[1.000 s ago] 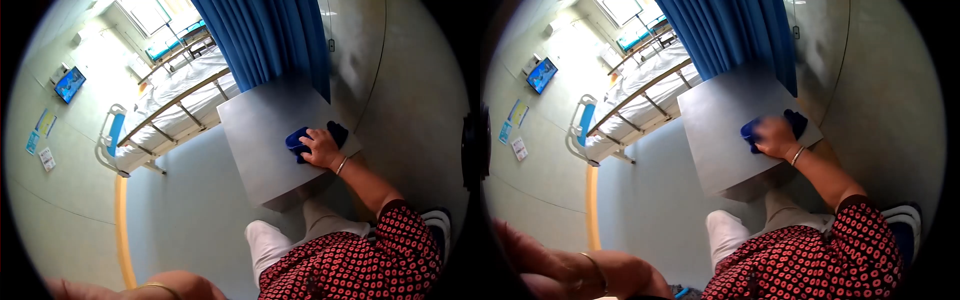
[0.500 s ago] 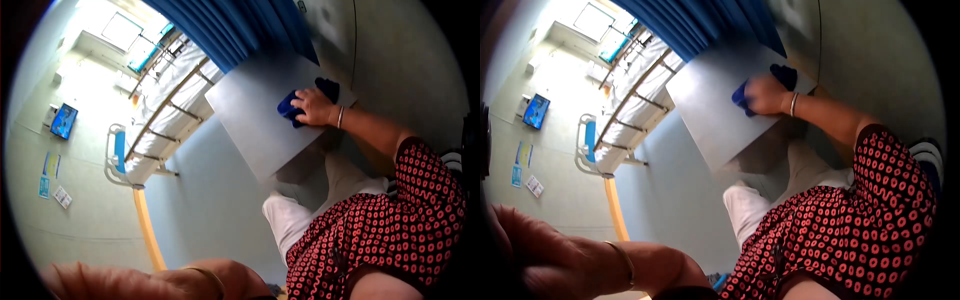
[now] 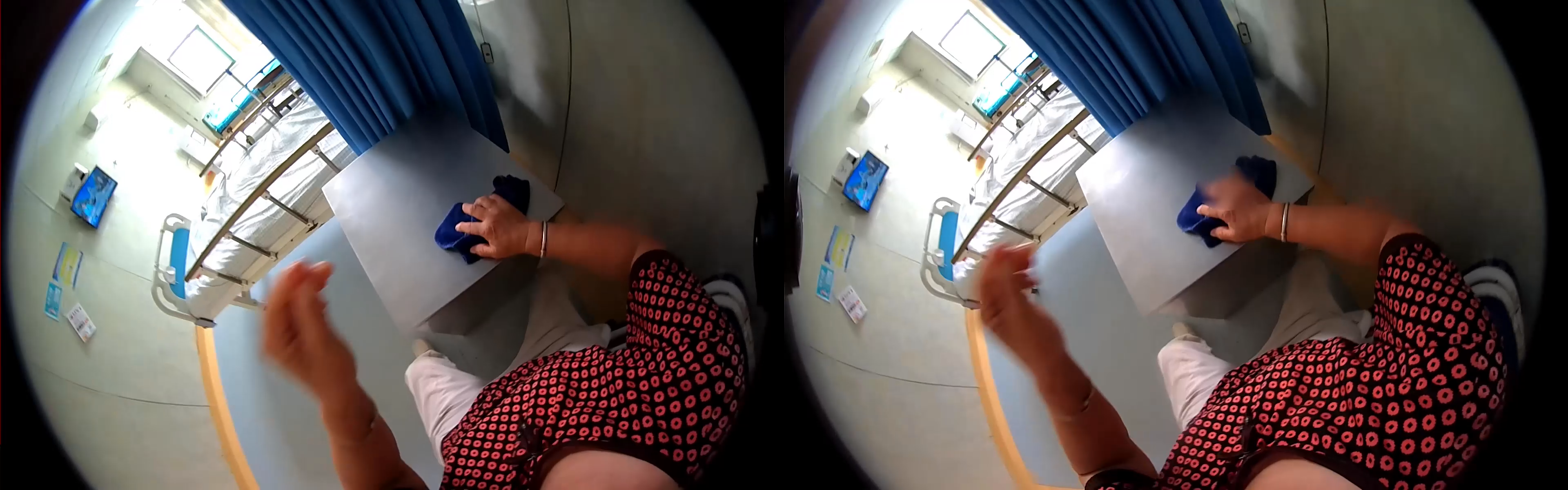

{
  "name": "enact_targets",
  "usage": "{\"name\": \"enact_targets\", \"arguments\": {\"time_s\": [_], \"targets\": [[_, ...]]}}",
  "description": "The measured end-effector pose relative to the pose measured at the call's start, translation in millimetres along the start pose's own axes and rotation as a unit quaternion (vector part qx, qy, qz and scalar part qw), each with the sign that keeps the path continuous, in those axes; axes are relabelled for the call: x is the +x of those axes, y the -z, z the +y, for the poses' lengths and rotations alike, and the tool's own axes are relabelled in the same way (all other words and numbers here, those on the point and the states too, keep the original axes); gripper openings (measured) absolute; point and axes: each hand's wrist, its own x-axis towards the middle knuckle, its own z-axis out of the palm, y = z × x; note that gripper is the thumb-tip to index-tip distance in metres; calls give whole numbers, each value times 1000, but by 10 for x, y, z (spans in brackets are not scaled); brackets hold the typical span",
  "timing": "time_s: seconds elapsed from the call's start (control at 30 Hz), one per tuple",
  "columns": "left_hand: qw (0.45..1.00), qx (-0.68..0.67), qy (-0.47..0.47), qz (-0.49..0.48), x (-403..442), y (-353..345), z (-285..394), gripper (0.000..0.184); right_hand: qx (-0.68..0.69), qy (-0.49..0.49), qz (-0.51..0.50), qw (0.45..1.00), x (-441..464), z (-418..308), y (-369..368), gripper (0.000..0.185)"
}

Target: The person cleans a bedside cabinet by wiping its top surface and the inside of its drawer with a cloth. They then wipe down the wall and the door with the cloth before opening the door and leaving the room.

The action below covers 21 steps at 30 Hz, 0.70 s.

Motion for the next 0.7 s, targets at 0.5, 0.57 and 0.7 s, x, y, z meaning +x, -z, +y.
{"name": "enact_targets", "arguments": {"time_s": [0.5, 0.57, 0.7], "targets": [[909, 295, 189, -223, -1026, -90, -1599, 63, -104, -168, -53, 979, 920, 392, -42, 42], [914, 265, 204, -231, -1004, -69, -1498, 62, -116, -185, -60, 974, 1104, 519, 1, 41], [921, 228, 207, -239, -1031, 108, -1330, 62, -174, -222, -69, 957, 1589, 687, -90, 42]]}}
